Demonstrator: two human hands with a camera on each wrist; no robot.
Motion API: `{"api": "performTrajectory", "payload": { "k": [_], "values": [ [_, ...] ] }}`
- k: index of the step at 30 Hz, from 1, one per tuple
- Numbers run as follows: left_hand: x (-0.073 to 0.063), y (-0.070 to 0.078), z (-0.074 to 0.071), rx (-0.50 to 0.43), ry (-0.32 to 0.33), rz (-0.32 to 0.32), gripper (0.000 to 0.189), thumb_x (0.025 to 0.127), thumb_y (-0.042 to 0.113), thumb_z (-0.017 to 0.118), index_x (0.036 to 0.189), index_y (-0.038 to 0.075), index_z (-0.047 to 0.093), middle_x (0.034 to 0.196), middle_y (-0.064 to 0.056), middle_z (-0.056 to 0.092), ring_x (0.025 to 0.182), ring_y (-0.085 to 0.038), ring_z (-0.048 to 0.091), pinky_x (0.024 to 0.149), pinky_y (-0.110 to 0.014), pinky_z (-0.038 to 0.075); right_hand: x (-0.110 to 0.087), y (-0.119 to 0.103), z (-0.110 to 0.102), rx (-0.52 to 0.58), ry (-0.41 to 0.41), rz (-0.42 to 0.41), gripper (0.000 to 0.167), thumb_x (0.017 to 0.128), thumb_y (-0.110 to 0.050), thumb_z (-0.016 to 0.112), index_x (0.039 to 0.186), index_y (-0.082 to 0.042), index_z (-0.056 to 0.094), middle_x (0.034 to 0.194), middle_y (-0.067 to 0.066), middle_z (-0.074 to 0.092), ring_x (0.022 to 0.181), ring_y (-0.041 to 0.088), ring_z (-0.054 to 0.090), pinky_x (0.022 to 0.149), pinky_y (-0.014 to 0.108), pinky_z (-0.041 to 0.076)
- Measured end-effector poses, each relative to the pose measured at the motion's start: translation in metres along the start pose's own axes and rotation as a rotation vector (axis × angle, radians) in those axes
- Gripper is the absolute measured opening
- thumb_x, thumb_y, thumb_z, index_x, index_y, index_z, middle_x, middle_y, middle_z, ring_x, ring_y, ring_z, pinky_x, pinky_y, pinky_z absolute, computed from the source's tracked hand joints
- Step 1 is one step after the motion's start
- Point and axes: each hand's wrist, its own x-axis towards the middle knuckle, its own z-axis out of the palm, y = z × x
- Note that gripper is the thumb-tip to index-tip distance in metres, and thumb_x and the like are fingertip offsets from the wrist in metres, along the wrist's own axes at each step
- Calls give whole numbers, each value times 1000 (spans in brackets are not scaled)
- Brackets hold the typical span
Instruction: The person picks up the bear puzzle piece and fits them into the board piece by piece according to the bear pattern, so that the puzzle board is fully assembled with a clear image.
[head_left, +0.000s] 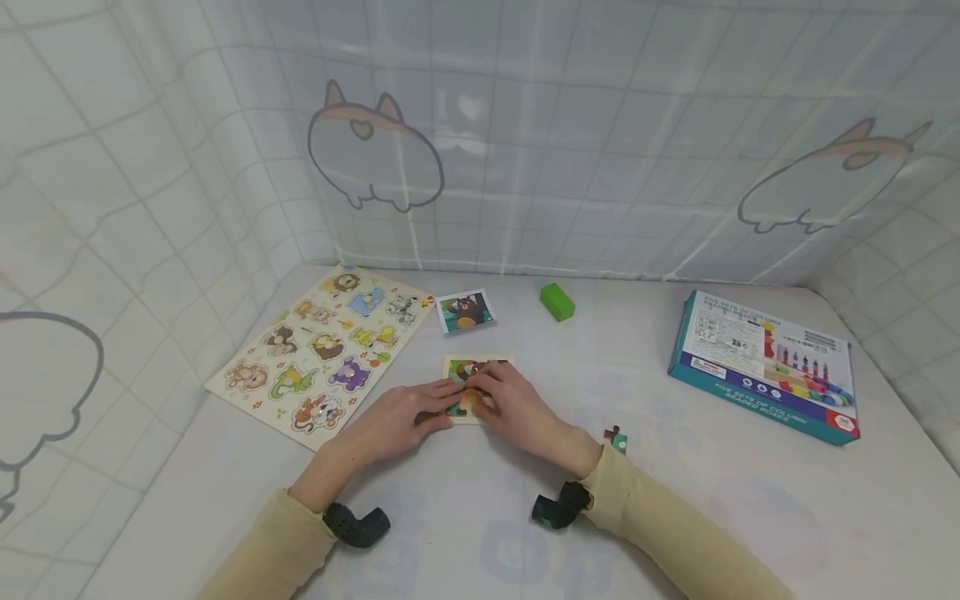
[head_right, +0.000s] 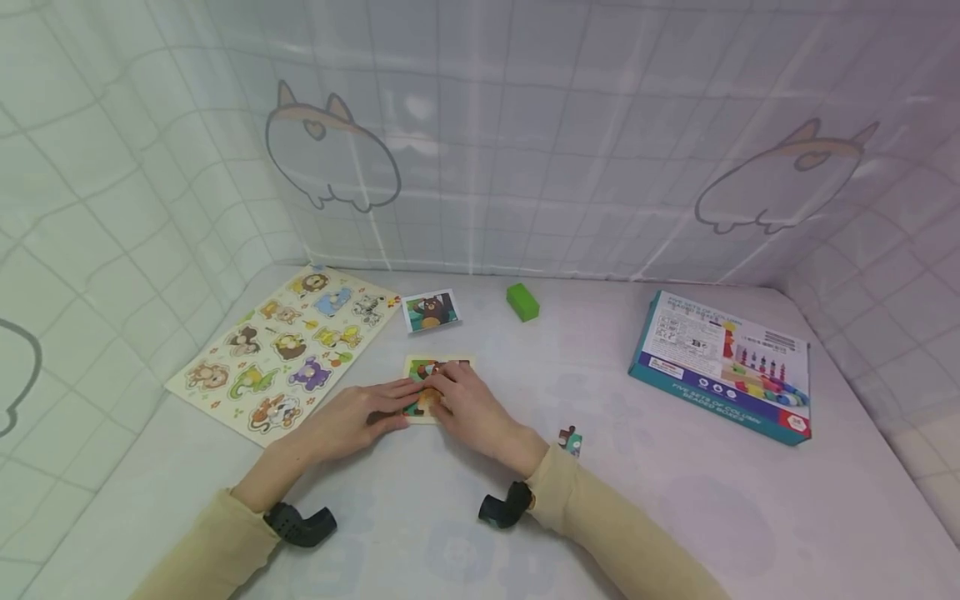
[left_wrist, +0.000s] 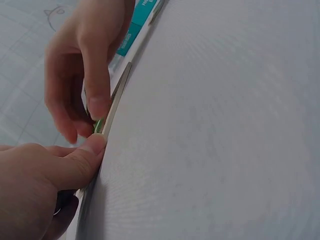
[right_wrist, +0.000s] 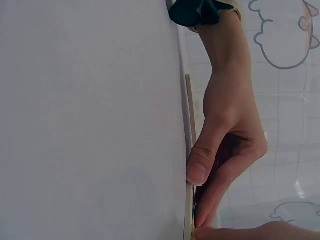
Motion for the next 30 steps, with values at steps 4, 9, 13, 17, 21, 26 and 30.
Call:
{"api": "performTrajectory", "payload": {
  "k": [4,9,13,17,21,26,30],
  "values": [
    [0,1,0,-15,-4,-3,47,98,32,64,141,16,57,152,4,48,141,-20,45,113,-43,43,-10,0,-13,-5,12,19,26,92,-12,72,117,-9,69,113,4,62,107,19,56,91,37,53],
    [1,1,-1,-30,-10,-27,46,98,34,64,141,18,58,151,6,48,142,-19,43,114,-44,41,-26,8,-35,62,13,100,33,91,-17,74,122,-7,67,113,3,65,109,19,59,92,38,54],
    [1,1,-1,-33,-11,-40,45,98,34,64,140,19,58,151,7,49,143,-19,43,115,-44,40,-42,20,-48,113,1,139,37,90,-19,76,123,-7,67,114,4,66,112,21,61,95,43,55],
    [0,0,0,-44,-6,-41,45,98,33,64,140,18,58,150,7,50,143,-19,43,115,-44,40,-58,30,-59,126,-14,154,40,88,-22,78,124,-9,67,117,2,67,113,20,61,96,44,55],
    [0,0,1,-59,1,-40,45,98,32,65,140,18,59,150,7,50,143,-19,43,115,-45,40,-72,37,-69,112,-22,148,41,86,-22,81,123,-10,68,119,1,65,115,18,59,98,44,53],
    [-1,0,2,-75,3,-46,45,98,32,65,140,18,59,150,6,50,143,-20,43,116,-45,39,-85,46,-76,89,-18,125,42,83,-22,83,121,-11,69,119,-3,65,115,17,59,99,42,52],
    [-1,0,2,-80,-2,-51,44,98,32,64,140,19,59,150,7,50,143,-19,42,116,-45,39,-94,53,-80,86,-36,133,43,83,-27,83,121,-14,69,121,-5,63,116,16,57,99,42,52]
  ]
}}
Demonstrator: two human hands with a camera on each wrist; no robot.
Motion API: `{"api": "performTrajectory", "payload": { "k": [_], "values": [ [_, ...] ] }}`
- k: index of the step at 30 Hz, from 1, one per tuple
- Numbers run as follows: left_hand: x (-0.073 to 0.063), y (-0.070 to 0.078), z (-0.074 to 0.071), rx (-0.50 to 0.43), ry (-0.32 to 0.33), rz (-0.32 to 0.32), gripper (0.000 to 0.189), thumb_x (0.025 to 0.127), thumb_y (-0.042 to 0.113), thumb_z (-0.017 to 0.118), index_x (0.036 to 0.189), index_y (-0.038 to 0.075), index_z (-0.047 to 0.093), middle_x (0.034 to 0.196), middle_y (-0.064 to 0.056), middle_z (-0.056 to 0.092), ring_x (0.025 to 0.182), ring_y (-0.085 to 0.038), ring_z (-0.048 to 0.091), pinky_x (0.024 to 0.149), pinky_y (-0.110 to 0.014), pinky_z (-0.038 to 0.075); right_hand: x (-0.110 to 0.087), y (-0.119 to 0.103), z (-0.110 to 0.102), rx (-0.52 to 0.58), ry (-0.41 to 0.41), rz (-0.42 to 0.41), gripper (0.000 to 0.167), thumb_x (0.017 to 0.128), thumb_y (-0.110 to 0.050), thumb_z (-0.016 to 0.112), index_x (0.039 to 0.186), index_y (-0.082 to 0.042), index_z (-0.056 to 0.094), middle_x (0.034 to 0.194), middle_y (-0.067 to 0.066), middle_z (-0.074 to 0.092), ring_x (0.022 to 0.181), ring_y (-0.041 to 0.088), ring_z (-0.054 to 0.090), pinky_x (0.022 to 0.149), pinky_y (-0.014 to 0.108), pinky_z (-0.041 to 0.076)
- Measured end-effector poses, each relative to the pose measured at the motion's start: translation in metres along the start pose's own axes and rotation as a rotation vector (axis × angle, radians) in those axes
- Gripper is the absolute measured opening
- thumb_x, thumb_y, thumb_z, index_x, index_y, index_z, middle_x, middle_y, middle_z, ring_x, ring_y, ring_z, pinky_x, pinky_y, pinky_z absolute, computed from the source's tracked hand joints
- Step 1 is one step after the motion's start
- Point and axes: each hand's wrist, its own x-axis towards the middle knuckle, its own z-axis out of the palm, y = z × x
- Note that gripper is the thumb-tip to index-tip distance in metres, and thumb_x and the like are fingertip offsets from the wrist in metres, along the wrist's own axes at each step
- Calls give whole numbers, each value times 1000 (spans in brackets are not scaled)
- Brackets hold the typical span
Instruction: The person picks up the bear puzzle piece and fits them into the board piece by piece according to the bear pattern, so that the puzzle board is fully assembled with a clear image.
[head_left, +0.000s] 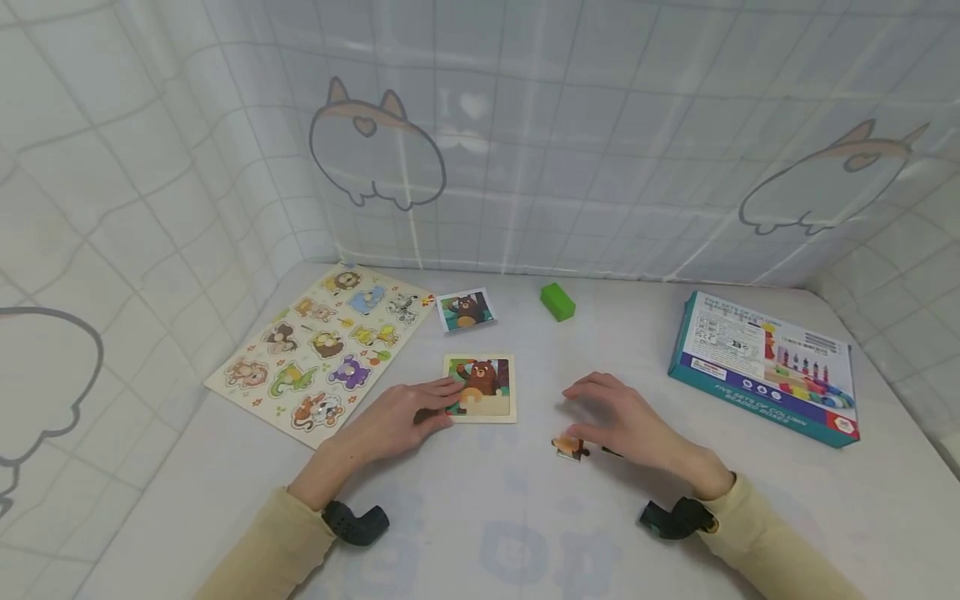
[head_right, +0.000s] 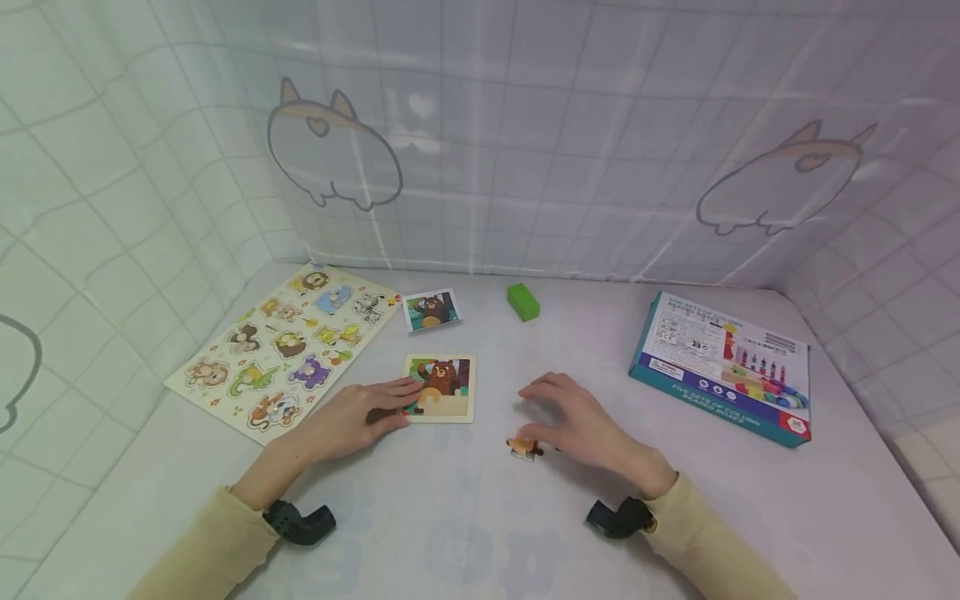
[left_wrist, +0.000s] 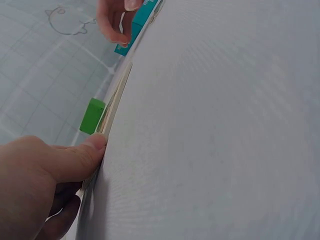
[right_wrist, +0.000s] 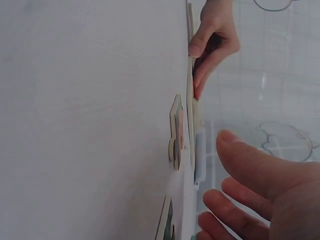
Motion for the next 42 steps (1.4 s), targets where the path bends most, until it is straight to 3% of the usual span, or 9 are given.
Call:
{"api": "performTrajectory", "payload": {
  "k": [10,18,28,42],
  "values": [
    [1,-4,1,-8,-5,-13,43,99,35,63,140,21,59,150,10,50,143,-17,42,117,-43,38,-7,4,-1,19,-80,70,46,80,-40,84,119,-21,69,127,-5,60,119,17,55,100,42,52],
    [1,-3,0,-14,-4,-25,44,98,36,64,140,22,59,150,9,49,143,-17,42,116,-44,39,-7,4,-2,17,-125,37,47,72,-45,88,110,-22,72,124,-7,58,117,14,50,97,33,51],
    [2,-2,0,-3,5,-5,44,98,34,65,139,19,60,149,8,51,142,-19,44,115,-45,40,-7,6,-1,53,-118,3,26,76,-33,88,94,-28,70,122,-4,59,116,15,48,92,30,51],
    [1,-1,-1,-15,6,5,44,98,33,65,139,18,60,149,7,51,142,-20,43,115,-46,40,-7,9,0,64,-105,-36,24,78,-30,86,98,-29,72,120,-3,59,115,13,47,89,28,50]
  ]
}}
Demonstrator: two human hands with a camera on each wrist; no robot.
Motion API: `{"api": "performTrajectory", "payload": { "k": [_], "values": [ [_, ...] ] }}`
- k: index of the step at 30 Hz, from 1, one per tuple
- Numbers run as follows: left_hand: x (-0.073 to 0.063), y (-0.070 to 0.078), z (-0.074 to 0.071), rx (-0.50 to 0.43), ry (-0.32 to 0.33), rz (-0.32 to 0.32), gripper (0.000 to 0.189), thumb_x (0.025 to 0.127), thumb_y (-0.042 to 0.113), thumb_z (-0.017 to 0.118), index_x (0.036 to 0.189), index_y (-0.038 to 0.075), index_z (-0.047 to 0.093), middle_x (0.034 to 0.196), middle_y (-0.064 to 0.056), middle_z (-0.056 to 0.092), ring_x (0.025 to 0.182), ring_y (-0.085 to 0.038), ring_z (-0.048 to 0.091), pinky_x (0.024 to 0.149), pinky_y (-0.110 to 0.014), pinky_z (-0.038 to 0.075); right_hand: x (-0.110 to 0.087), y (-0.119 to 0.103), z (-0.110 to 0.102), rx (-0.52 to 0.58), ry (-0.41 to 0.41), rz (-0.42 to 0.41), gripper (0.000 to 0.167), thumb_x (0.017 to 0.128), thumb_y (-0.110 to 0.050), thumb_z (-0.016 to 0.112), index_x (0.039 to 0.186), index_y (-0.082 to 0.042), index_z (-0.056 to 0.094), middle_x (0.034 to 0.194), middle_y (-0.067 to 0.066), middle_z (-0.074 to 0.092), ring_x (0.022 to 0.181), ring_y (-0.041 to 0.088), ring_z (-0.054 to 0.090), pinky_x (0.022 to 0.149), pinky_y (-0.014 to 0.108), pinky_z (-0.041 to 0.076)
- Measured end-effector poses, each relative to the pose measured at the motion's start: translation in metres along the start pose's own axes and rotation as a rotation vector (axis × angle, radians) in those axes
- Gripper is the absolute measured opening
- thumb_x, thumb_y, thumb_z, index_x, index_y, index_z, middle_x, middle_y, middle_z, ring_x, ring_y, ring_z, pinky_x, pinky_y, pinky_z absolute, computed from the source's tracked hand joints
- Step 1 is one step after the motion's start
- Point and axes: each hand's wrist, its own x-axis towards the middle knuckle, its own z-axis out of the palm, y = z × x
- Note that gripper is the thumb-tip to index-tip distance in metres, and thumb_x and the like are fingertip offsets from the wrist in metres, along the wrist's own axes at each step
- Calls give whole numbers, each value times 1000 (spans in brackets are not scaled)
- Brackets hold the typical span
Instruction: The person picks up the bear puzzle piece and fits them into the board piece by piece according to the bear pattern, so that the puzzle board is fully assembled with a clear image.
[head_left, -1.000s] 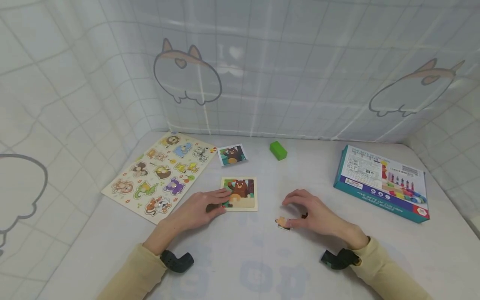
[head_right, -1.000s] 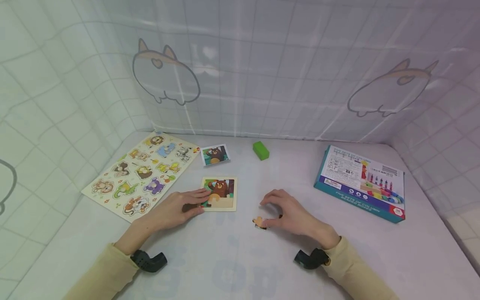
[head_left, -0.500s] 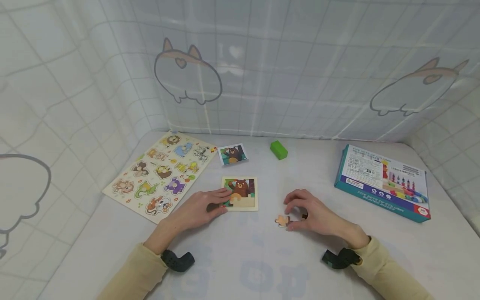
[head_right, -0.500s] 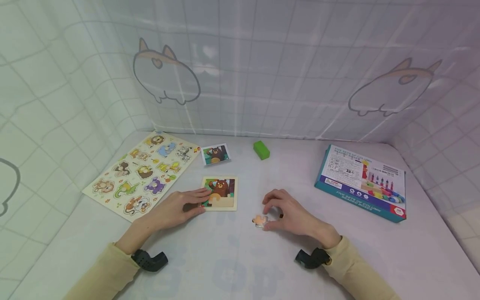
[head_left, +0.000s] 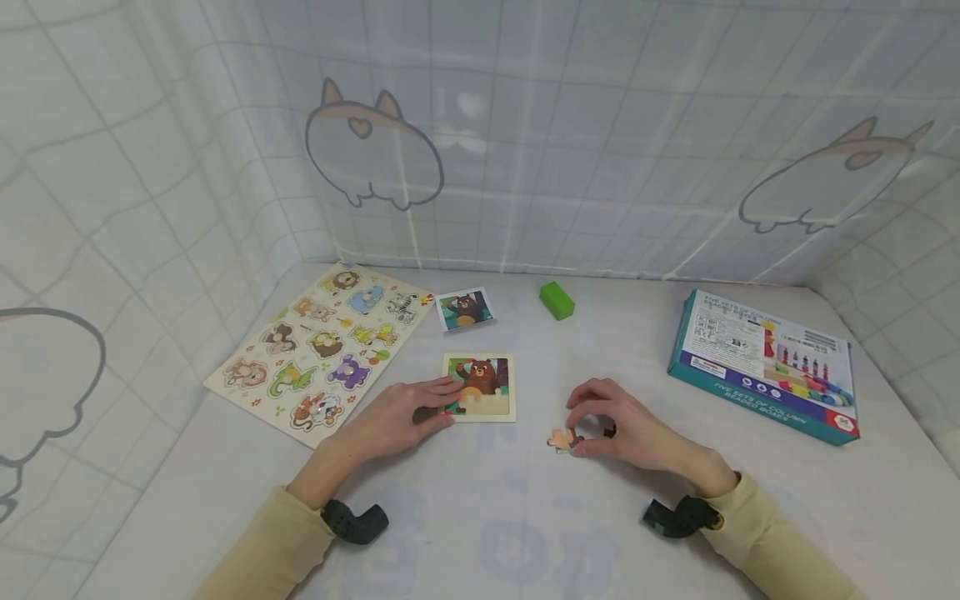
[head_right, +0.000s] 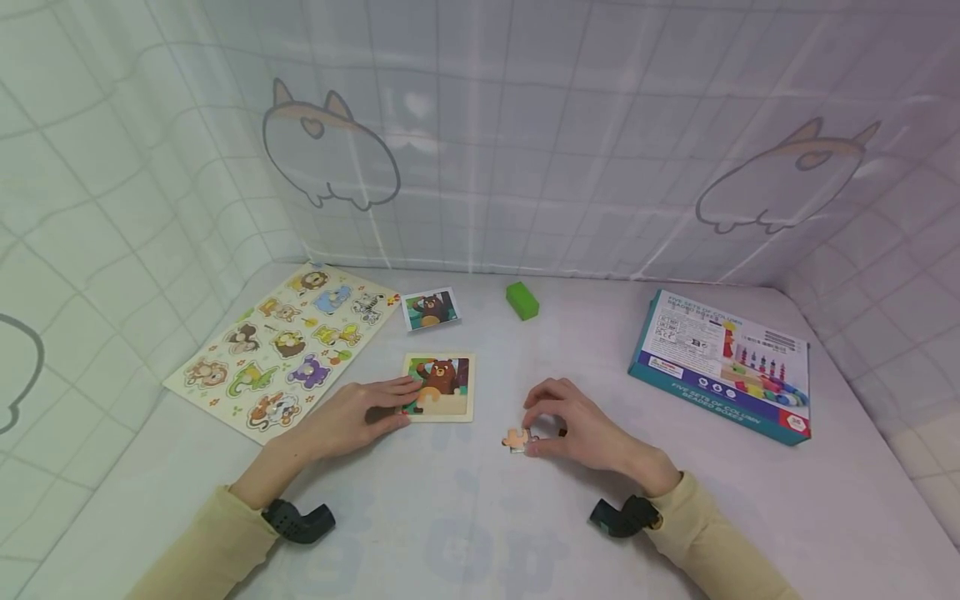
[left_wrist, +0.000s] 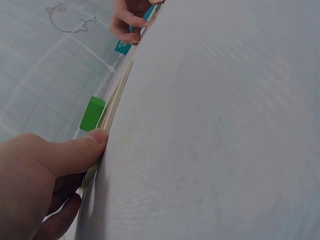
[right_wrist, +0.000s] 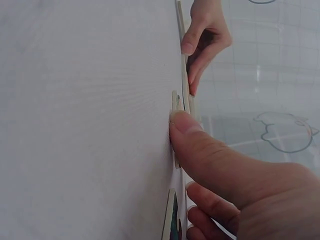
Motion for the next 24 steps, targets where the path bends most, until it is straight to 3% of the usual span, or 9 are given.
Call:
{"api": "performTrajectory", "payload": {
  "k": [11,24],
  "values": [
    [1,-1,1,-4,-6,-23,44,98,35,65,139,20,60,149,10,51,143,-16,43,116,-44,39,0,0,1,-17,2,-10,22,79,-27,86,96,-28,73,118,-4,60,114,13,48,91,29,50],
    [0,-1,1,0,-18,-35,44,99,36,63,140,21,59,150,10,49,143,-17,41,117,-44,38,2,1,3,-25,15,-23,17,88,-27,77,102,-22,70,112,-11,61,111,9,49,91,28,49]
  ]
}}
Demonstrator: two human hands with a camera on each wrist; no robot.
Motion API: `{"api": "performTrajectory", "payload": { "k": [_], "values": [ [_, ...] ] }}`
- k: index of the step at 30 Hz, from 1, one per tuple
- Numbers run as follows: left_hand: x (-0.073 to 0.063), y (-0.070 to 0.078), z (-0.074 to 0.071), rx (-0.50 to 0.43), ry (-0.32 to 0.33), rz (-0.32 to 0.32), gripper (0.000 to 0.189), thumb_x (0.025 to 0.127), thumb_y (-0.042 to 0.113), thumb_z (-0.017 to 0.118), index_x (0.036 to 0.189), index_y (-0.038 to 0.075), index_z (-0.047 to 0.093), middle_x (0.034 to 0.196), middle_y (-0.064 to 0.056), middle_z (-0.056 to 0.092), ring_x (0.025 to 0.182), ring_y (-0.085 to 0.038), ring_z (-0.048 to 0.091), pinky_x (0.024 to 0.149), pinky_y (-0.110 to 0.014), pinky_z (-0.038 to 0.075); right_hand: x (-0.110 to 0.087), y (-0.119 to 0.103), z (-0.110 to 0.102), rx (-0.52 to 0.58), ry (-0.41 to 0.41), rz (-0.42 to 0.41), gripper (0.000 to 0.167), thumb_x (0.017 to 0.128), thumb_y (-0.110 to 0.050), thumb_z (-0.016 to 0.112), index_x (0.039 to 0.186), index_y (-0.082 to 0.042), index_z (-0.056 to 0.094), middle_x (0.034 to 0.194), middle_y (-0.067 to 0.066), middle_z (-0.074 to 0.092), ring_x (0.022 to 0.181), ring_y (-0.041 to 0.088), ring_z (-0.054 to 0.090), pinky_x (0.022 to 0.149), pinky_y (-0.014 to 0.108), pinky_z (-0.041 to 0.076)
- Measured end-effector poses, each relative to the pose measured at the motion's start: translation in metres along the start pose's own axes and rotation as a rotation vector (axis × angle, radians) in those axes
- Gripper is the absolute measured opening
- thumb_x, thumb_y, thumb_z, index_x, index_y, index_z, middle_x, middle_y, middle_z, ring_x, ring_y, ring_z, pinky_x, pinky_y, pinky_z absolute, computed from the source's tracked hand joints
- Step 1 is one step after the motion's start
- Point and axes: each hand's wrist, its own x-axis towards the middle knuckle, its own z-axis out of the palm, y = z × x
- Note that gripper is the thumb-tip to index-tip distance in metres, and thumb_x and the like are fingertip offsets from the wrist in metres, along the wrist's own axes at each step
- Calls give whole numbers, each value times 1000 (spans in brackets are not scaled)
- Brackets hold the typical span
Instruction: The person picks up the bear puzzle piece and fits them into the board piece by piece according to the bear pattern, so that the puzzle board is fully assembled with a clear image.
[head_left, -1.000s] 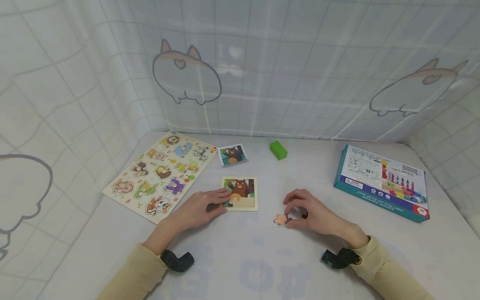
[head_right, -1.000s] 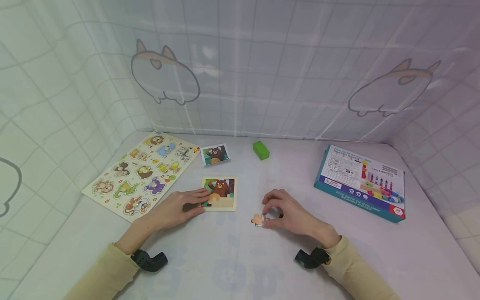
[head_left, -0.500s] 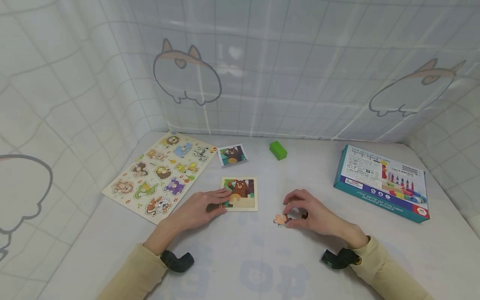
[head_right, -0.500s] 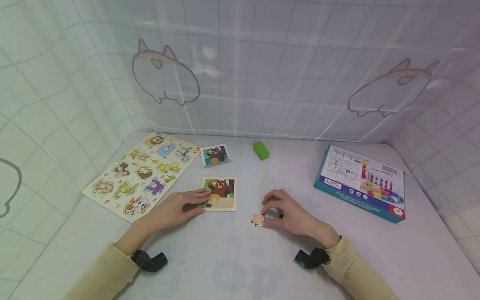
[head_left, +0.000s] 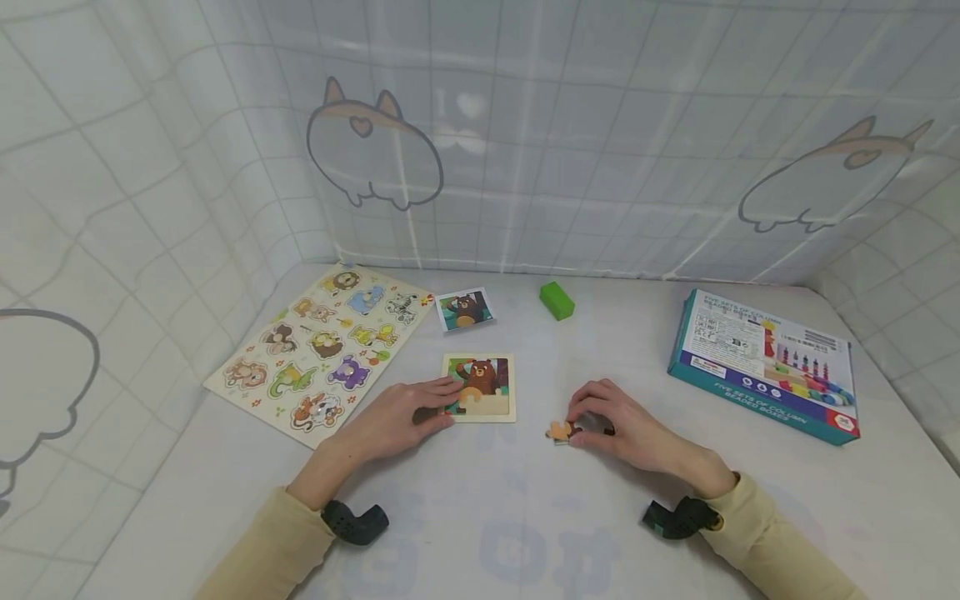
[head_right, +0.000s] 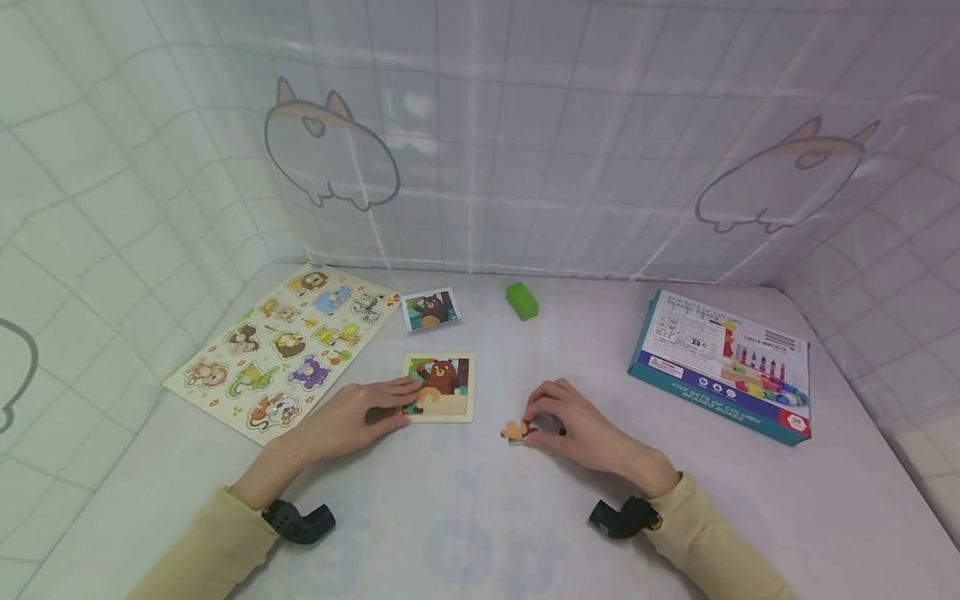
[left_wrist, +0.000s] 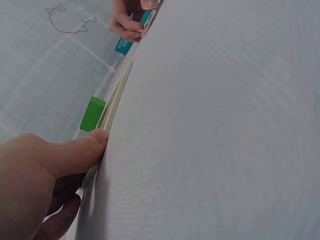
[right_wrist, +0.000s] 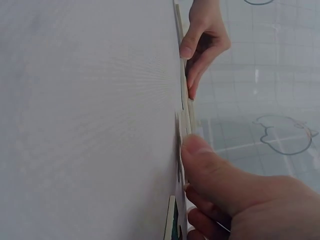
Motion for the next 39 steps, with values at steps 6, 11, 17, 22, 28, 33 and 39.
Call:
{"api": "performTrajectory", "payload": {
  "k": [6,11,17,22,28,33,39],
  "values": [
    [0,0,0,2,5,13,44,98,35,64,139,19,60,150,8,50,143,-18,42,116,-44,39,-1,0,0,2,10,22,17,90,-27,75,105,-21,68,113,-12,61,112,9,51,96,30,50],
    [-1,0,-1,2,16,22,44,97,34,66,139,18,60,149,6,51,142,-20,44,115,-45,40,-1,0,0,-4,25,43,17,91,-26,75,106,-21,68,112,-12,61,111,9,52,96,30,50],
    [0,0,-1,1,7,12,45,98,36,65,139,19,60,150,9,50,143,-18,42,116,-44,39,-1,0,1,-13,40,43,18,90,-25,76,105,-20,68,111,-10,62,109,8,52,94,30,51],
    [0,-1,-1,6,0,12,44,98,36,64,139,19,60,150,9,50,143,-16,42,116,-43,39,0,0,1,-21,46,29,19,91,-23,75,108,-18,67,111,-11,62,109,8,53,95,30,51],
    [-1,-1,-2,7,-1,6,45,98,37,63,139,20,60,150,8,50,143,-17,42,116,-44,39,2,-6,-1,-7,64,8,23,92,-18,73,113,-15,65,109,-10,64,104,9,57,90,30,54],
    [-1,0,-2,8,-4,12,44,99,37,63,139,20,59,150,9,50,143,-18,42,116,-44,39,7,-10,2,-6,86,-21,22,92,-16,73,112,-13,66,103,-8,65,98,10,60,82,31,55],
    [0,2,-2,1,5,16,44,98,36,64,139,19,60,149,7,51,143,-19,43,115,-45,40,20,-16,7,-9,105,-44,21,91,-17,73,110,-12,66,100,-8,66,97,9,60,83,33,55]
  ]
}}
